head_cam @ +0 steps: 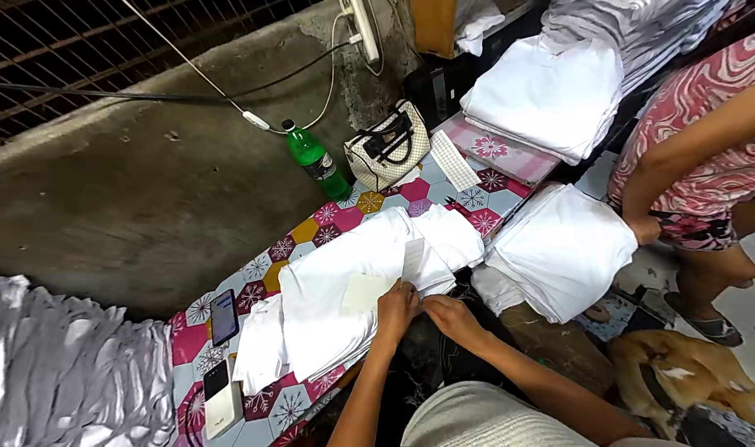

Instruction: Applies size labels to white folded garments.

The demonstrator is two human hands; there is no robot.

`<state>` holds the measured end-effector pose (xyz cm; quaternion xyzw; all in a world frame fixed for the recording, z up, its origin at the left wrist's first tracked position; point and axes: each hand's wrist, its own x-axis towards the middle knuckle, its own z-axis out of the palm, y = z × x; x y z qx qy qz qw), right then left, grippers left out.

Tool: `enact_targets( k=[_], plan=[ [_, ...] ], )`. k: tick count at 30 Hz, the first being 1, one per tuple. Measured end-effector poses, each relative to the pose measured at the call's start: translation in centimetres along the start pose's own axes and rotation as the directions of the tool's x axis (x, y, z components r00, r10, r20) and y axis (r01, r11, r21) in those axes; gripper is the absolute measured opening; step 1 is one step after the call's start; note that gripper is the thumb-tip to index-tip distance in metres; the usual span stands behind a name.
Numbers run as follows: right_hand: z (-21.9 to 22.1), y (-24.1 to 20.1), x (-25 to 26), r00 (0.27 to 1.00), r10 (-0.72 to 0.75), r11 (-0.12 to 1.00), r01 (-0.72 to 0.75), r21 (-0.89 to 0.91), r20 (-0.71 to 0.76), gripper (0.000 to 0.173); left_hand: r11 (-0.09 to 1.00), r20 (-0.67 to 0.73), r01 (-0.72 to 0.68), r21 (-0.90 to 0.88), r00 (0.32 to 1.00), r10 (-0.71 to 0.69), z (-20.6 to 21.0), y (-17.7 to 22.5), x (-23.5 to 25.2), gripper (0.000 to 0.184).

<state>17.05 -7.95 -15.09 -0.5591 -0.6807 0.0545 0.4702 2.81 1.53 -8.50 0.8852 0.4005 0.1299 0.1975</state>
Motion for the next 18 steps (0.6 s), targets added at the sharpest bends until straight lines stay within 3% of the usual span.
enact_targets(
  k=[4, 9, 12, 14, 17, 18],
  plan=[
    [1.2, 4.2, 1.4, 0.991, -0.045, 0.968, 0.011, -0.249, -0.129, 0.015, 1.0, -0.054, -0.01, -0.014, 0.999, 0.009, 0.2, 0.0, -0.2, 0.02],
    [1.8, 5.7, 1.0, 0.994, -0.057, 0.936, 0.02, -0.352, -0.096, 0.013, 0.999, -0.103, -0.037, -0.029, 0.994, 0.034, 1.2, -0.5, -0.5, 0.017],
    [1.2, 4.7, 0.5, 0.999, 0.053, 0.964, -0.05, -0.261, 0.006, 0.013, 0.999, -0.074, -0.012, -0.052, 0.997, 0.009, 1.0, -0.6, -0.2, 0.018],
    [-0.4, 3.3, 0.3, 0.974, 0.202, 0.972, -0.186, -0.143, 0.104, 0.015, 0.998, -0.076, -0.012, -0.067, 0.997, 0.006, 0.8, -0.7, 0.0, 0.019],
    [-2.5, 2.8, 0.6, 0.951, 0.308, 0.935, -0.309, -0.173, -0.037, 0.013, 0.996, -0.092, -0.015, -0.087, 0.996, 0.007, 0.3, -1.0, 0.3, 0.02],
    [-3.0, 3.2, 1.0, 0.936, 0.347, 0.912, -0.352, -0.21, -0.062, 0.021, 0.996, -0.079, -0.008, -0.094, 0.997, 0.0, 0.2, -1.0, 0.4, 0.021]
  ],
)
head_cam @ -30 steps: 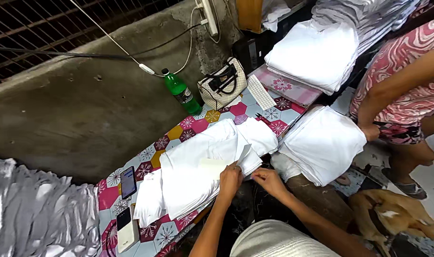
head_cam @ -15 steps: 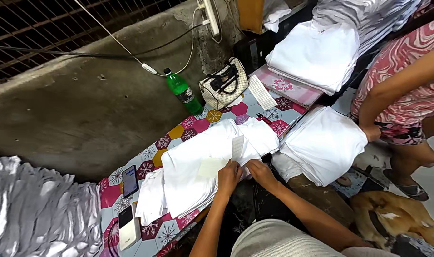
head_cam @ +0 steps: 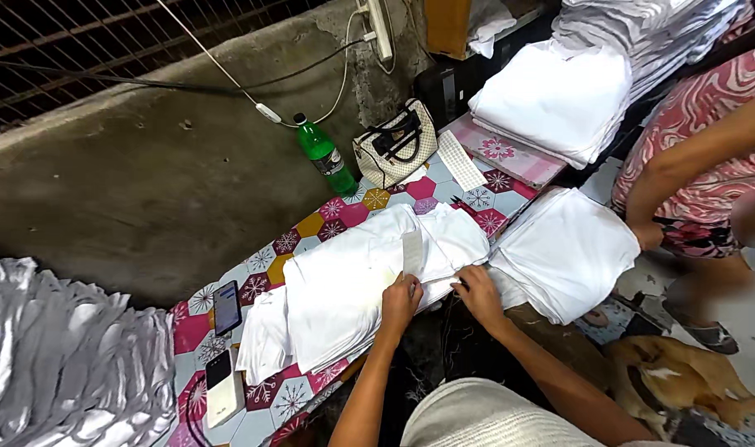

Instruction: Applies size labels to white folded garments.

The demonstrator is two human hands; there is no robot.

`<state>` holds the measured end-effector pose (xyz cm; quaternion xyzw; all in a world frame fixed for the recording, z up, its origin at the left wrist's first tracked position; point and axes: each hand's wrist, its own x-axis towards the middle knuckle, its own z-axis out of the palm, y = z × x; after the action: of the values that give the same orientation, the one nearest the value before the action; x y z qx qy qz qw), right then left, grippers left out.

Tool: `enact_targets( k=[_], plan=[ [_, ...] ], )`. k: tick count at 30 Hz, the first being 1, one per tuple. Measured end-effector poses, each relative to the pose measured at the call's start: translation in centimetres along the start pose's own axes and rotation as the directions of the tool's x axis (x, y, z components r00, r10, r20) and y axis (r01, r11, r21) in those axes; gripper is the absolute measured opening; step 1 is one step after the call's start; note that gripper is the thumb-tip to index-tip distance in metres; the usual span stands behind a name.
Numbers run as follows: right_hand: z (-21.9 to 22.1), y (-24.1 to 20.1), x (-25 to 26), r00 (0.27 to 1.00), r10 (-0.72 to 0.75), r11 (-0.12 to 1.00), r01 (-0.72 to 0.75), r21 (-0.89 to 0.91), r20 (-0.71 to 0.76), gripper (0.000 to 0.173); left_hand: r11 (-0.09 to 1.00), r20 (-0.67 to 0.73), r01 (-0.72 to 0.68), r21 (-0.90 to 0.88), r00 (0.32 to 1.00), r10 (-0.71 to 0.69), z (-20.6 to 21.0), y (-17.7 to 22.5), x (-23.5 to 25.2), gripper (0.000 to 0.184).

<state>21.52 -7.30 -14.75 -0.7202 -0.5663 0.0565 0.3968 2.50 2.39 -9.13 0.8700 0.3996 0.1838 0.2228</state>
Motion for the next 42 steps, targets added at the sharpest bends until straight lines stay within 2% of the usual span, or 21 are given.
enact_targets(
  k=[2, 5, 8, 11, 13, 15, 18, 20, 23, 26, 33, 36, 39, 42],
  plan=[
    [-0.6, 0.7, 1.6, 0.99, 0.109, 0.994, -0.108, -0.018, 0.091, 0.035, 1.0, 0.022, 0.01, -0.005, 1.0, -0.01, -0.1, 0.0, 0.2, 0.022],
    [-1.2, 0.9, 3.9, 0.949, 0.221, 0.965, -0.246, 0.087, 0.225, 0.025, 1.0, 0.021, 0.013, -0.013, 1.0, -0.012, -0.2, 0.0, 0.2, 0.022],
    [-1.9, -1.3, 5.5, 0.928, 0.259, 0.933, -0.312, 0.179, 0.269, 0.026, 0.995, -0.107, -0.006, -0.099, 0.994, -0.005, -1.3, -0.4, -0.8, 0.02],
    [-2.2, -5.2, 6.7, 0.956, 0.185, 0.871, -0.267, 0.412, 0.227, 0.022, 0.97, -0.35, -0.049, -0.24, 0.936, -0.039, -3.8, -0.3, -2.1, 0.026],
    [-2.0, -7.8, 7.3, 0.972, 0.056, 0.743, -0.195, 0.64, 0.23, 0.02, 0.93, -0.373, -0.004, -0.367, 0.917, -0.143, -6.0, -0.1, -2.9, 0.037],
    [-1.9, -10.3, 7.5, 0.976, -0.068, 0.701, -0.1, 0.706, 0.206, 0.021, 0.883, -0.358, 0.039, -0.467, 0.905, -0.229, -7.4, 0.0, -3.6, 0.048],
    [-1.5, -13.0, 7.1, 0.965, -0.252, 0.762, 0.155, 0.629, 0.067, 0.021, 0.852, -0.355, 0.05, -0.521, 0.895, -0.27, -8.2, 0.0, -4.4, 0.056],
    [-0.7, -14.2, 6.6, 0.928, -0.372, 0.769, 0.314, 0.556, -0.009, 0.019, 0.851, -0.356, 0.037, -0.523, 0.898, -0.258, -8.2, 0.0, -4.8, 0.06],
    [0.6, -15.0, 5.8, 0.872, -0.488, 0.775, 0.45, 0.444, -0.031, 0.016, 0.854, -0.378, -0.008, -0.521, 0.899, -0.222, -8.1, 0.2, -5.0, 0.06],
    [1.4, -15.0, 5.3, 0.842, -0.538, 0.786, 0.514, 0.344, -0.03, 0.015, 0.875, -0.401, -0.021, -0.484, 0.894, -0.2, -7.9, 0.4, -5.3, 0.058],
    [1.9, -14.6, 4.9, 0.796, -0.605, 0.771, 0.594, 0.231, -0.029, 0.017, 0.888, -0.375, 0.004, -0.46, 0.905, -0.199, -7.8, 0.4, -5.6, 0.06],
    [1.9, -14.1, 5.0, 0.797, -0.603, 0.769, 0.593, 0.239, -0.038, 0.017, 0.883, -0.346, 0.028, -0.469, 0.914, -0.213, -7.5, 0.5, -5.5, 0.061],
    [1.3, -13.6, 5.3, 0.856, -0.517, 0.789, 0.485, 0.377, -0.018, 0.014, 0.877, -0.342, 0.02, -0.481, 0.916, -0.209, -7.0, 0.3, -5.3, 0.061],
    [-0.1, -12.8, 6.0, 0.952, -0.3, 0.823, 0.226, 0.521, 0.062, 0.015, 0.923, -0.365, -0.001, -0.384, 0.919, -0.151, -6.7, 0.1, -5.2, 0.055]
  ],
)
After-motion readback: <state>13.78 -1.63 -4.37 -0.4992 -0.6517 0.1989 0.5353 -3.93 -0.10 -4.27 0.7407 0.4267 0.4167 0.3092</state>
